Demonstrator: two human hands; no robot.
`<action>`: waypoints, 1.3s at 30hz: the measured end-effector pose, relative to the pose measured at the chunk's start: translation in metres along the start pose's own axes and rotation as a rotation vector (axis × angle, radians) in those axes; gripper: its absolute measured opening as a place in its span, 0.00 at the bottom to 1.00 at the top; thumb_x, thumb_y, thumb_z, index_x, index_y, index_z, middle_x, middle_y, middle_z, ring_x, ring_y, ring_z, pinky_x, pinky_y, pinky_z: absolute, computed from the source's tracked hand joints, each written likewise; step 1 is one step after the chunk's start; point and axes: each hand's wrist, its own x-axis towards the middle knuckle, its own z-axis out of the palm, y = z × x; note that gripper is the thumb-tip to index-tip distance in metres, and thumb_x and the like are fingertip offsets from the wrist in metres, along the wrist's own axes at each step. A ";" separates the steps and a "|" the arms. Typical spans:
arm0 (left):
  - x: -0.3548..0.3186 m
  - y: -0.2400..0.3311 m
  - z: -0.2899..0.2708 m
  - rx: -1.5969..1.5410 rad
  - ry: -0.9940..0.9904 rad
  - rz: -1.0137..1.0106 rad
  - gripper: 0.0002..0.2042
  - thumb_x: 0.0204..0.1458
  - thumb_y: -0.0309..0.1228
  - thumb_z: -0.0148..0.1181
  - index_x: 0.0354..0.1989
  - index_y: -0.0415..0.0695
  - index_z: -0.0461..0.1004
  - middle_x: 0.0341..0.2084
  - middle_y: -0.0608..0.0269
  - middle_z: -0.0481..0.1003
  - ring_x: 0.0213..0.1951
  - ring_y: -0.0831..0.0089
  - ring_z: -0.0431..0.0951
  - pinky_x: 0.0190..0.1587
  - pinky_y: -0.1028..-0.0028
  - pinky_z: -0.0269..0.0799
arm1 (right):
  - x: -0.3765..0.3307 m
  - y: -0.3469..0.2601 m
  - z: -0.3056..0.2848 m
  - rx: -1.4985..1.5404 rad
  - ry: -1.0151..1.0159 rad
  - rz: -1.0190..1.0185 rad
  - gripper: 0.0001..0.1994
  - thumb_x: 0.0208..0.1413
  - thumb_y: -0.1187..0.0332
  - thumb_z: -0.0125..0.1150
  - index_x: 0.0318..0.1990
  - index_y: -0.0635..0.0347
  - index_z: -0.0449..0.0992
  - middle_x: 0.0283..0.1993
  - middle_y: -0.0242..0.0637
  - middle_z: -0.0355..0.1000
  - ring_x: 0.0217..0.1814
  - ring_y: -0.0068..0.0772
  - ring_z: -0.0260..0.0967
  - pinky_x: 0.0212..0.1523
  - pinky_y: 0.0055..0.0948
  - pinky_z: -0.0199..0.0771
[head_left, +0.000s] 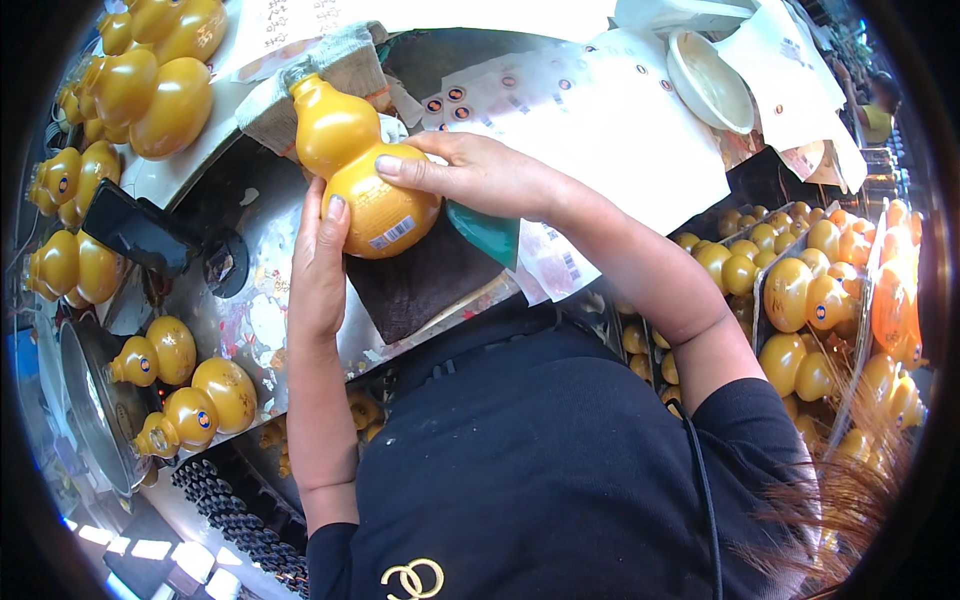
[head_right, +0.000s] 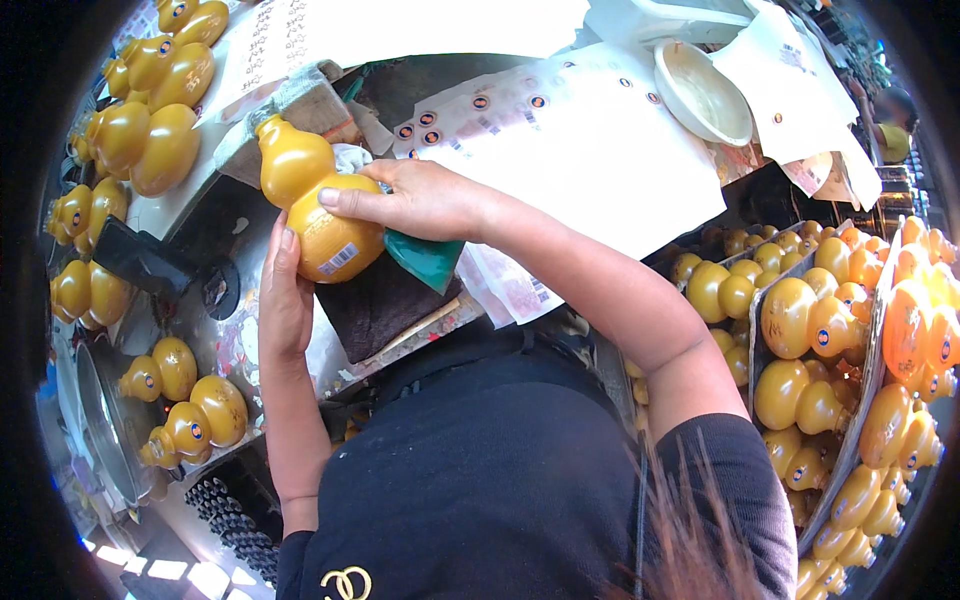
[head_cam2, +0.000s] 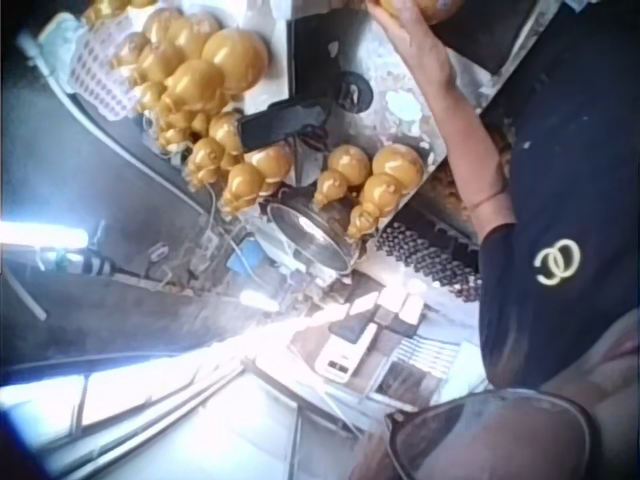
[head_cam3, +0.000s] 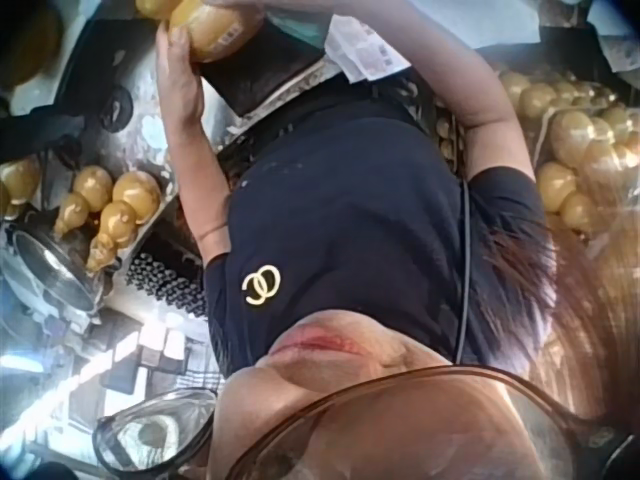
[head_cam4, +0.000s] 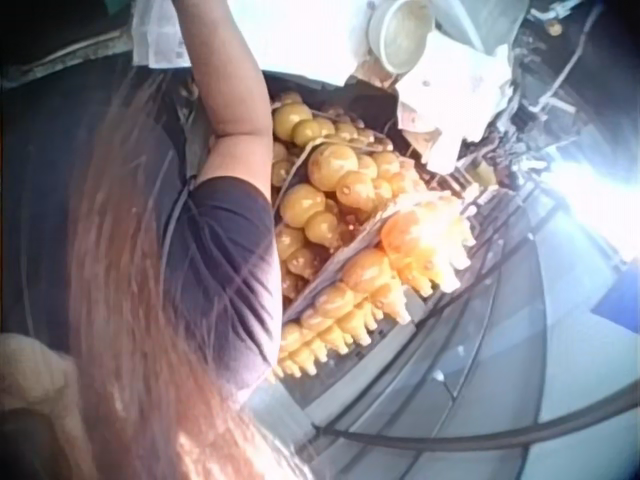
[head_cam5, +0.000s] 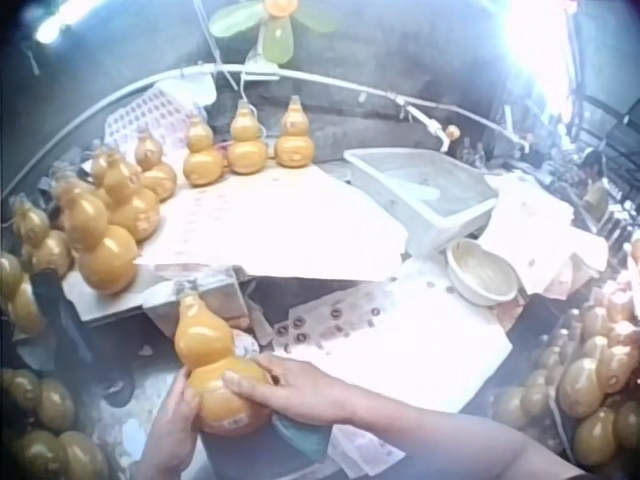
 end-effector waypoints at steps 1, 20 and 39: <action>0.000 -0.001 -0.001 -0.003 0.005 -0.006 0.31 0.63 0.47 0.44 0.68 0.39 0.49 0.61 0.56 0.61 0.63 0.69 0.61 0.64 0.68 0.55 | 0.000 0.003 0.001 0.047 -0.001 -0.018 0.44 0.52 0.30 0.47 0.58 0.67 0.68 0.52 0.53 0.70 0.57 0.45 0.69 0.57 0.34 0.67; -0.003 -0.004 0.012 0.041 0.089 0.167 0.37 0.59 0.51 0.49 0.69 0.38 0.46 0.64 0.53 0.56 0.66 0.64 0.56 0.67 0.66 0.49 | -0.010 -0.010 0.008 -0.154 0.133 0.003 0.43 0.54 0.32 0.46 0.64 0.63 0.62 0.56 0.56 0.68 0.59 0.48 0.67 0.58 0.37 0.66; -0.006 -0.015 0.017 0.099 0.057 0.250 0.39 0.59 0.53 0.48 0.70 0.39 0.43 0.64 0.54 0.55 0.65 0.66 0.57 0.67 0.67 0.48 | -0.049 -0.007 0.018 0.619 0.388 -0.193 0.19 0.57 0.55 0.60 0.50 0.57 0.69 0.42 0.33 0.69 0.44 0.24 0.70 0.46 0.25 0.73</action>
